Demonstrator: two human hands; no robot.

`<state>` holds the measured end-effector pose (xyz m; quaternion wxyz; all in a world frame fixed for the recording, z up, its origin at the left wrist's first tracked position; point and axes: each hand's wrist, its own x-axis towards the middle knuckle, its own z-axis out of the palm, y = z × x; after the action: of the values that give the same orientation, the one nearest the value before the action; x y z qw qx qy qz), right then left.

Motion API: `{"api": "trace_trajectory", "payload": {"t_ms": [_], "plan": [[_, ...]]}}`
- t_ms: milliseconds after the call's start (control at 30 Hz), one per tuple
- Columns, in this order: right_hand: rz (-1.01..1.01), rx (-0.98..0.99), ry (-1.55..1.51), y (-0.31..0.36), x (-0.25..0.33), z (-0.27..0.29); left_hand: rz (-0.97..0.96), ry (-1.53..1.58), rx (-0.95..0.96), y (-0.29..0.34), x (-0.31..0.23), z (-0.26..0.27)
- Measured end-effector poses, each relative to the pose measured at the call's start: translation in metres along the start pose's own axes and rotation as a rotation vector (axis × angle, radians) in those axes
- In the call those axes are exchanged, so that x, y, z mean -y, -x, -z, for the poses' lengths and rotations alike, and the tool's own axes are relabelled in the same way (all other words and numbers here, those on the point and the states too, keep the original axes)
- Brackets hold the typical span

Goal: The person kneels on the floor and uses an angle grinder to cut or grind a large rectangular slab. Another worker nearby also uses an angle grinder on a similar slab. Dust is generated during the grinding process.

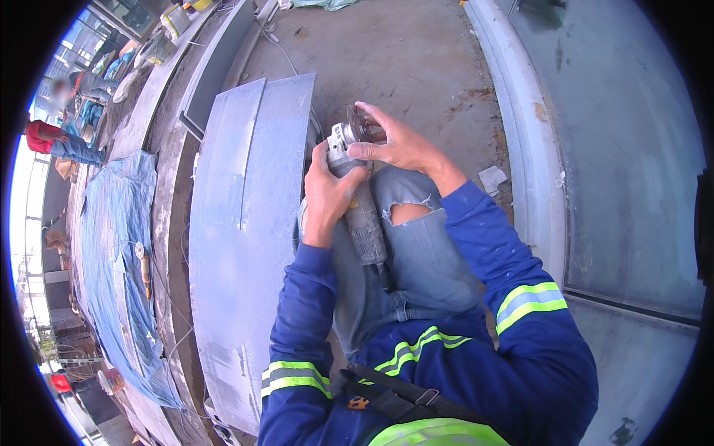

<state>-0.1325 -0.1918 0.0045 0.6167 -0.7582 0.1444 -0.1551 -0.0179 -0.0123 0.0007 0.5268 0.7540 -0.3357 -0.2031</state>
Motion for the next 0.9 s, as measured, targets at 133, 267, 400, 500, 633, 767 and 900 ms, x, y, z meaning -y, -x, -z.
{"api": "trace_trajectory", "payload": {"t_ms": [133,267,400,500,633,767,900], "plan": [[0.145,-0.109,0.191,0.015,0.014,0.015,-0.100,0.270,-0.020,0.003,-0.003,-0.003],[0.087,-0.255,0.207,0.015,0.025,0.022,-0.036,0.506,0.067,0.005,-0.011,-0.003],[0.288,-0.503,0.738,0.007,0.039,0.040,0.010,0.565,0.067,0.012,-0.009,0.001],[0.197,-0.568,0.717,0.010,0.052,0.052,0.079,0.711,0.074,0.015,-0.002,0.008],[0.312,-0.271,0.580,0.010,0.072,0.033,0.078,0.837,0.125,0.013,-0.002,0.008],[0.550,-0.087,0.667,-0.006,0.100,0.004,0.036,0.918,0.149,0.016,-0.007,0.010],[0.023,0.185,1.310,-0.003,0.127,0.009,0.049,0.984,0.124,0.018,-0.005,0.016]]}}
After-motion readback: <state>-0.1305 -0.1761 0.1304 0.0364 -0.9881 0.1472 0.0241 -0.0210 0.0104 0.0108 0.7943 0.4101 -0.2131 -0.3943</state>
